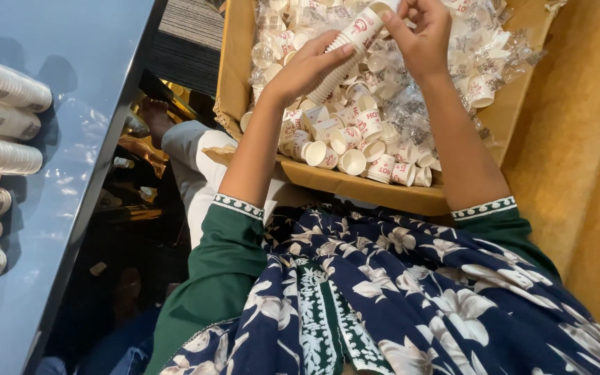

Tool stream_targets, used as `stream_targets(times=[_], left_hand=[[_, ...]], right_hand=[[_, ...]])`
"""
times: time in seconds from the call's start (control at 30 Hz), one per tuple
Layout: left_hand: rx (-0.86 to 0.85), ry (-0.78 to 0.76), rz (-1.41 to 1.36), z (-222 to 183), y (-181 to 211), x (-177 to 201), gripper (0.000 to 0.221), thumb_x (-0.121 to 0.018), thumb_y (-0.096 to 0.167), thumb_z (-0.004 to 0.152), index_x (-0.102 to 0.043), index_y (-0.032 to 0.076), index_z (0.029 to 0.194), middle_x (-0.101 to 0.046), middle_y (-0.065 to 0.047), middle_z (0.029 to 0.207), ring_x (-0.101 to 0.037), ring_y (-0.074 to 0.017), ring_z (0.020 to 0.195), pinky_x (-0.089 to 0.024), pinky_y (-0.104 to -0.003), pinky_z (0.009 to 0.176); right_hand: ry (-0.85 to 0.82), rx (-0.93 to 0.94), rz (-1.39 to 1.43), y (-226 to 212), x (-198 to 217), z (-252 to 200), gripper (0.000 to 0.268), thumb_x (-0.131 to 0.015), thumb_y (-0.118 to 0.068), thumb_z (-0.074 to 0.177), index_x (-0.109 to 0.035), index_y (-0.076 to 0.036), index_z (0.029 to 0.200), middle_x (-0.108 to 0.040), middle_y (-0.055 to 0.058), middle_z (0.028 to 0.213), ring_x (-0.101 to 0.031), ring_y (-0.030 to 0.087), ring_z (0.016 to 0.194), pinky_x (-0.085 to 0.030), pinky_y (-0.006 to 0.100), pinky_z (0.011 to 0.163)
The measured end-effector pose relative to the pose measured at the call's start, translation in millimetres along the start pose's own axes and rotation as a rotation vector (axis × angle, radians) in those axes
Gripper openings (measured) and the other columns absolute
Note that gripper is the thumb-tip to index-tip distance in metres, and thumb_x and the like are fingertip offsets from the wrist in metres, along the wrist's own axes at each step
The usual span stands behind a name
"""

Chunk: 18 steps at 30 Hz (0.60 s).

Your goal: The recorder is sorting and stacking small paper cups from a large cardboard box and placing them onto a blue table.

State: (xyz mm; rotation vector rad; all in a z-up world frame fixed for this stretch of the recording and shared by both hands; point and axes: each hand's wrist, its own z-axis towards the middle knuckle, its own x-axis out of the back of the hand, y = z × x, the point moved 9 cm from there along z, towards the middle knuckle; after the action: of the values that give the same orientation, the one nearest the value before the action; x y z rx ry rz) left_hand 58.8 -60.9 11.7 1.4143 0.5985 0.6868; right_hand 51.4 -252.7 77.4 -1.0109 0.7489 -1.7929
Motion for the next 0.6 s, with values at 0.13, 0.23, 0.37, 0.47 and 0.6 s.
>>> stream_targets(times=[0.13, 0.23, 0.37, 0.47, 0.6], left_hand=[[0.006, 0.073, -0.057, -2.3, 4.2, 9.5, 0.061, -0.063, 0.048, 0.100, -0.058, 0.003, 0.142, -0.067, -0.008, 0.127, -0.060, -0.0150, 0.117, -0.048, -0.030, 0.103], [-0.016, 0.096, -0.034, 0.2, -3.7, 11.2, 0.065, -0.063, 0.046, 0.101, -0.050, 0.003, 0.148, -0.063, -0.010, 0.136, -0.058, -0.0164, 0.126, -0.045, -0.030, 0.108], [-0.141, 0.116, 0.039, 3.7, -1.8, 15.0, 0.069, -0.062, 0.043, 0.108, -0.040, 0.001, 0.158, -0.055, -0.013, 0.152, -0.052, -0.0194, 0.139, -0.041, -0.032, 0.117], [-0.082, 0.215, -0.111, 5.4, -7.5, 28.0, 0.066, -0.063, 0.043, 0.104, -0.043, 0.004, 0.154, -0.063, -0.011, 0.141, -0.064, -0.0177, 0.125, -0.052, -0.031, 0.105], [-0.115, 0.328, -0.230, -1.0, 4.5, 44.2, 0.062, -0.062, 0.041, 0.104, -0.048, 0.006, 0.153, -0.070, -0.010, 0.128, -0.066, -0.0155, 0.104, -0.056, -0.030, 0.089]], right_hand=[[-0.203, -0.004, 0.352, -4.8, -17.9, -5.9, 0.015, -0.069, -0.011, 0.108, -0.061, 0.001, 0.104, -0.064, 0.002, 0.095, -0.057, 0.006, 0.083, -0.046, 0.021, 0.074], [-0.247, 0.088, 0.397, -35.0, -23.6, -5.5, 0.018, -0.066, -0.014, 0.111, -0.062, 0.003, 0.115, -0.065, 0.004, 0.109, -0.059, 0.008, 0.092, -0.047, 0.023, 0.082], [-0.251, 0.109, 0.472, -60.0, -34.9, -1.6, 0.026, -0.060, -0.018, 0.103, -0.059, 0.001, 0.119, -0.069, 0.004, 0.115, -0.065, 0.011, 0.108, -0.053, 0.029, 0.101], [-0.027, -0.069, 0.507, 11.4, -28.3, -3.4, 0.019, -0.066, -0.016, 0.105, -0.065, -0.002, 0.118, -0.075, 0.005, 0.113, -0.071, 0.016, 0.107, -0.058, 0.033, 0.090], [-0.056, -0.260, -0.094, 26.6, -47.3, -14.9, 0.015, -0.070, -0.018, 0.095, -0.068, -0.009, 0.107, -0.072, -0.002, 0.101, -0.068, 0.013, 0.088, -0.056, 0.030, 0.073]])
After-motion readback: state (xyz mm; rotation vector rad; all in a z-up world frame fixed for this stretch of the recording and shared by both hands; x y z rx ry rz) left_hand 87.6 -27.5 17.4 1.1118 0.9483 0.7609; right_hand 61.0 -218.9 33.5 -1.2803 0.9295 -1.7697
